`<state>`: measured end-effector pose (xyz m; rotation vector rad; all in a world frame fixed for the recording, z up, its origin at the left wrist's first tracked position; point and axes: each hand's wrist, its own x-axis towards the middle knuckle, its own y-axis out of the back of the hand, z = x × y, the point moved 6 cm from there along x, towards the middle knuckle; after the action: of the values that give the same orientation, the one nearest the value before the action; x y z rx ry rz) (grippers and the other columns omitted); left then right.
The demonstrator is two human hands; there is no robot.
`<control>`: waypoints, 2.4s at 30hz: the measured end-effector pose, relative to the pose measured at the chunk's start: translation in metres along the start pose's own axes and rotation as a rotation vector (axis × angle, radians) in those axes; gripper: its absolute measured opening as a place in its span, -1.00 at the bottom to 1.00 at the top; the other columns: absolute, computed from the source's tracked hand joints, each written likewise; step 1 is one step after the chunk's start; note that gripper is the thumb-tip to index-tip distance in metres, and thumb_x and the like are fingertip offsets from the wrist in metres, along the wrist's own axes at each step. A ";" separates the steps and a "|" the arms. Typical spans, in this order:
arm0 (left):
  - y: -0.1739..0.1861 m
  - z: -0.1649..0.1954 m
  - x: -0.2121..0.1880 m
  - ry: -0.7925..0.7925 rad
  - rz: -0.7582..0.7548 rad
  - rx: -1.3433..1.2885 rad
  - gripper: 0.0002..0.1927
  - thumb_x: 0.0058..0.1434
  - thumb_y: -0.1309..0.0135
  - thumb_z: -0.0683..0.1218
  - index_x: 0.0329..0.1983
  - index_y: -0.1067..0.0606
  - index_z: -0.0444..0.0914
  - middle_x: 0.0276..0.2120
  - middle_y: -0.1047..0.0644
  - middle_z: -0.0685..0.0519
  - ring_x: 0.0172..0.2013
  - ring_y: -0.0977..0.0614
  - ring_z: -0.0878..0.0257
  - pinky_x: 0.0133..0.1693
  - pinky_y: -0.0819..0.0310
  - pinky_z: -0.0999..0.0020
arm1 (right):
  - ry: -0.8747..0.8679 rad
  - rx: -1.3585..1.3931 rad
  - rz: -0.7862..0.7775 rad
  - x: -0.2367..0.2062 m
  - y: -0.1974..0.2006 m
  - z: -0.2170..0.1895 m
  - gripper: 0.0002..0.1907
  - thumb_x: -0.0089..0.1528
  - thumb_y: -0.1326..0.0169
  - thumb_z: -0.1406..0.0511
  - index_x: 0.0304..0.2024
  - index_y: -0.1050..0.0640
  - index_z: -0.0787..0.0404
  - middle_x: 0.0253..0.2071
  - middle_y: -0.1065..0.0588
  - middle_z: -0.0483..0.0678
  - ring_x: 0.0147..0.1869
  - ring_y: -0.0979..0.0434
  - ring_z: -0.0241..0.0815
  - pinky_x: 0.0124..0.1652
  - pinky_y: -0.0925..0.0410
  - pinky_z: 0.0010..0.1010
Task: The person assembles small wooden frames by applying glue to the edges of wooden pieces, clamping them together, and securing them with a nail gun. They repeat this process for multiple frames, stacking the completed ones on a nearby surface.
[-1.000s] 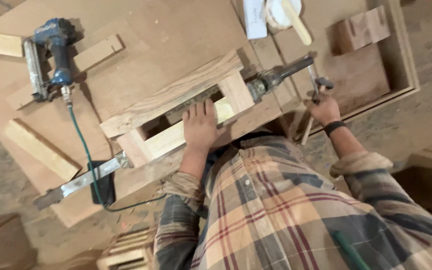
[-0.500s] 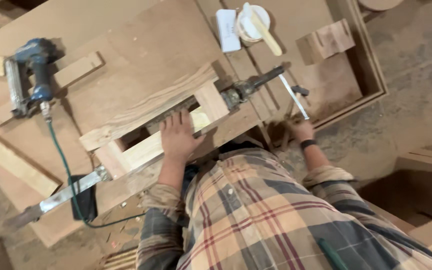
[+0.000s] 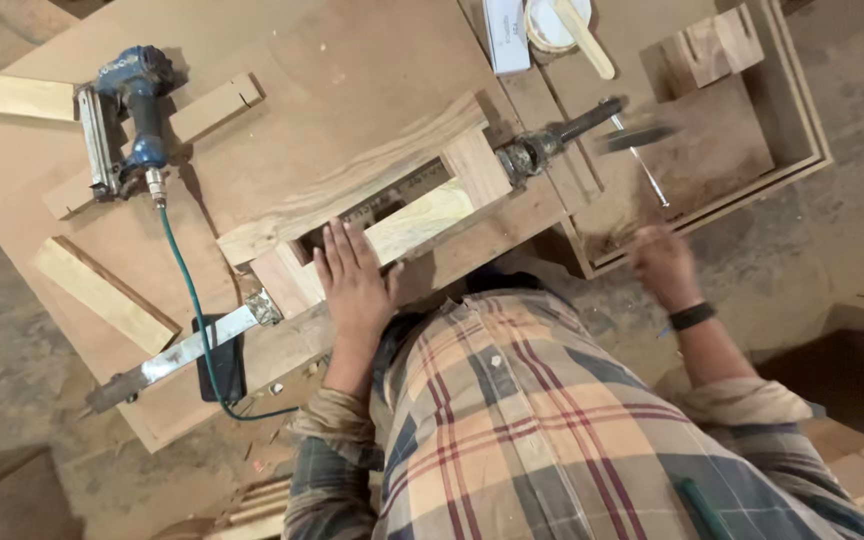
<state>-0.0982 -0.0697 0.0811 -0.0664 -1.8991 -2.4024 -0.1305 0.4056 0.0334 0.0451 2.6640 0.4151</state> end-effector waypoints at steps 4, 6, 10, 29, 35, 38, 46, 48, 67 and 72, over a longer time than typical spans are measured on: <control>-0.010 -0.004 -0.009 -0.015 -0.063 -0.072 0.01 0.10 -0.16 0.14 0.45 -0.07 -0.50 0.44 -0.11 -0.41 0.46 -0.10 -0.26 0.42 0.12 -0.11 | 0.669 -0.660 -0.005 -0.048 -0.076 -0.088 -0.73 0.39 -0.06 0.18 -0.15 -0.52 0.29 -0.38 -0.50 0.11 -0.33 -0.52 0.11 -0.36 -0.36 -0.21; -0.008 -0.008 -0.015 -0.020 -0.041 -0.072 -0.01 0.12 -0.18 0.09 0.48 -0.06 -0.49 0.47 -0.09 -0.40 0.49 -0.09 -0.25 0.45 0.11 -0.09 | 0.750 -0.668 0.025 -0.066 -0.094 -0.115 -0.73 0.36 -0.08 0.19 -0.10 -0.53 0.29 -0.34 -0.53 0.16 -0.28 -0.56 0.22 -0.31 -0.40 -0.13; -0.003 -0.013 -0.019 -0.021 0.007 -0.146 0.03 0.08 -0.21 0.05 0.49 -0.03 -0.49 0.48 -0.04 -0.40 0.49 -0.06 -0.26 0.45 0.12 -0.10 | 0.806 -0.635 0.120 -0.070 -0.122 -0.137 -0.81 0.45 0.00 0.25 -0.04 -0.46 0.26 -0.29 -0.53 0.17 -0.26 -0.57 0.21 -0.27 -0.42 -0.06; -0.020 -0.024 -0.024 -0.049 -0.034 -0.198 0.02 0.09 -0.15 0.06 0.50 0.00 -0.47 0.50 0.00 -0.35 0.50 -0.01 -0.22 0.45 0.20 -0.07 | 0.566 -0.960 0.168 -0.026 -0.124 -0.090 -0.77 0.38 0.02 0.25 -0.04 -0.34 0.28 -0.37 -0.54 0.29 -0.32 -0.54 0.39 -0.30 -0.39 0.17; -0.010 -0.063 -0.046 0.029 0.063 -0.075 -0.15 0.34 0.10 0.21 0.51 0.00 -0.36 0.51 -0.02 -0.22 0.50 -0.05 -0.08 0.44 0.21 -0.08 | 0.429 -1.118 -0.094 -0.050 -0.135 -0.076 -0.67 0.30 -0.03 0.21 -0.02 -0.35 0.30 -0.50 -0.52 0.27 -0.39 -0.55 0.38 -0.33 -0.40 0.17; -0.003 -0.085 -0.066 0.093 0.036 0.004 -0.22 0.39 0.16 0.24 0.52 -0.07 -0.30 0.52 -0.09 -0.12 0.49 -0.13 -0.01 0.44 0.19 -0.10 | 0.564 -1.018 -0.002 -0.062 -0.127 -0.095 -0.79 0.33 -0.01 0.23 -0.14 -0.37 0.24 -0.47 -0.51 0.26 -0.33 -0.56 0.36 -0.31 -0.40 0.13; 0.029 -0.092 -0.073 0.089 0.221 0.027 -0.29 0.34 0.02 0.23 0.49 -0.23 -0.12 0.46 -0.23 -0.04 0.43 -0.24 0.00 0.41 0.09 -0.17 | 0.387 -1.161 -0.052 -0.058 -0.148 -0.068 -0.79 0.33 0.04 0.29 -0.07 -0.36 0.30 -0.43 -0.52 0.26 -0.38 -0.55 0.35 -0.35 -0.40 0.13; 0.034 -0.104 -0.070 0.111 0.212 -0.002 -0.23 0.27 -0.07 0.21 0.49 -0.23 -0.15 0.45 -0.25 -0.06 0.42 -0.27 -0.01 0.39 0.06 -0.18 | 0.420 -1.071 -0.165 -0.060 -0.166 -0.071 -0.77 0.33 0.03 0.26 -0.09 -0.35 0.32 -0.45 -0.53 0.25 -0.36 -0.55 0.33 -0.32 -0.40 0.12; 0.018 -0.157 -0.079 -0.044 0.237 -0.318 0.01 0.18 -0.23 0.15 0.48 -0.06 -0.49 0.39 -0.28 -0.28 0.28 -0.40 -0.14 0.31 -0.20 -0.01 | 0.745 -1.010 -0.384 -0.106 -0.331 -0.141 -0.86 0.40 0.08 0.28 -0.11 -0.40 0.24 -0.49 -0.50 0.10 -0.45 -0.53 0.16 -0.43 -0.40 -0.05; 0.024 -0.167 -0.083 -0.030 0.214 -0.289 -0.01 0.26 -0.22 0.17 0.52 -0.05 -0.45 0.41 -0.30 -0.25 0.35 -0.39 -0.09 0.31 -0.19 -0.01 | 0.910 -0.674 -0.211 -0.132 -0.326 -0.138 -0.71 0.30 0.00 0.30 0.00 -0.38 0.36 -0.45 -0.48 0.18 -0.42 -0.53 0.22 -0.44 -0.39 -0.03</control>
<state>-0.0115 -0.2347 0.0592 -0.3072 -1.4550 -2.5150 -0.0595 0.0431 0.1105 -0.7923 3.1229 1.5223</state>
